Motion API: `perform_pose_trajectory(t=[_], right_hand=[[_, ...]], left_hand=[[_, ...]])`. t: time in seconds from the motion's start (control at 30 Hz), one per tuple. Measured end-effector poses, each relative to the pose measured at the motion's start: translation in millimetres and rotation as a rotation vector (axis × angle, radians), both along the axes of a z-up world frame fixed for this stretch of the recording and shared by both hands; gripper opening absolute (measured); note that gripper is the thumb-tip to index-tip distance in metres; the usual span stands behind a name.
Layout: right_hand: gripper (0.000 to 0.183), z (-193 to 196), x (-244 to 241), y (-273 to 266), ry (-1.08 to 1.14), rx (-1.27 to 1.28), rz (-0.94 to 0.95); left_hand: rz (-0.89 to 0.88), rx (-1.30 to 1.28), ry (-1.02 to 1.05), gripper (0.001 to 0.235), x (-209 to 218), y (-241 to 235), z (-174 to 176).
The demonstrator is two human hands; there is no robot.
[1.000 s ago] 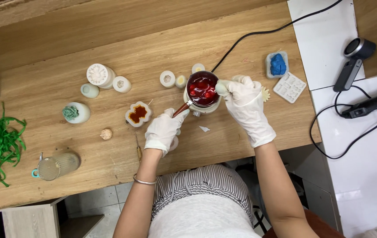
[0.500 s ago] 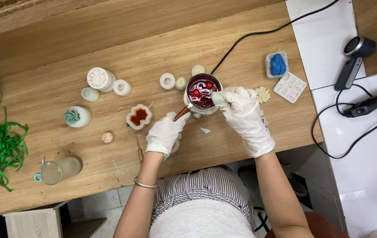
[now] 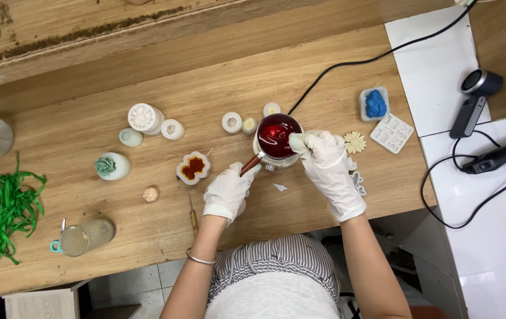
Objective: The person, wearing gloves, pours red melted wax from a small pot into silicone candle molds on a wooden table and places small wax pieces into the pot. They stir the wax with a stick, adjust items on the table, and later flex a heart-shaped silicone mold to remove a finished candle.
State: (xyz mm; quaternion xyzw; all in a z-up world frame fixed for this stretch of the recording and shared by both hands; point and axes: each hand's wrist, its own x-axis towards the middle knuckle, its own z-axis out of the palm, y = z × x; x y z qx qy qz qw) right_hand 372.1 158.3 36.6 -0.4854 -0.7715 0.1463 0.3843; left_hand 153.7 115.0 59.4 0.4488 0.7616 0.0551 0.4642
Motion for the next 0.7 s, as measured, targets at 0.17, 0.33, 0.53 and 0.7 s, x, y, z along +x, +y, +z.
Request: perform_pose_trajectory(t=[0.17, 0.33, 0.53, 0.7], right_hand=[[0.013, 1.5, 3.0, -11.9, -0.032, -0.065, -0.055], [0.015, 14.6, -1.5, 2.9, 0.059, -0.117, -0.019], [0.017, 17.4, 1.9, -2.2, 0.135, -0.166, 0.020], [0.018, 19.4, 8.2, -11.7, 0.133, -0.275, -0.017]], left_hand=[[-0.064, 0.094, 0.118, 0.053, -3.0, -2.9, -8.0], [-0.072, 0.206, 0.108, 0.060, -4.0, -9.5, -20.1], [0.037, 0.217, 0.129, 0.072, 4.0, -8.4, -28.1], [0.091, 0.258, 0.122, 0.075, 3.9, -10.6, -30.5]])
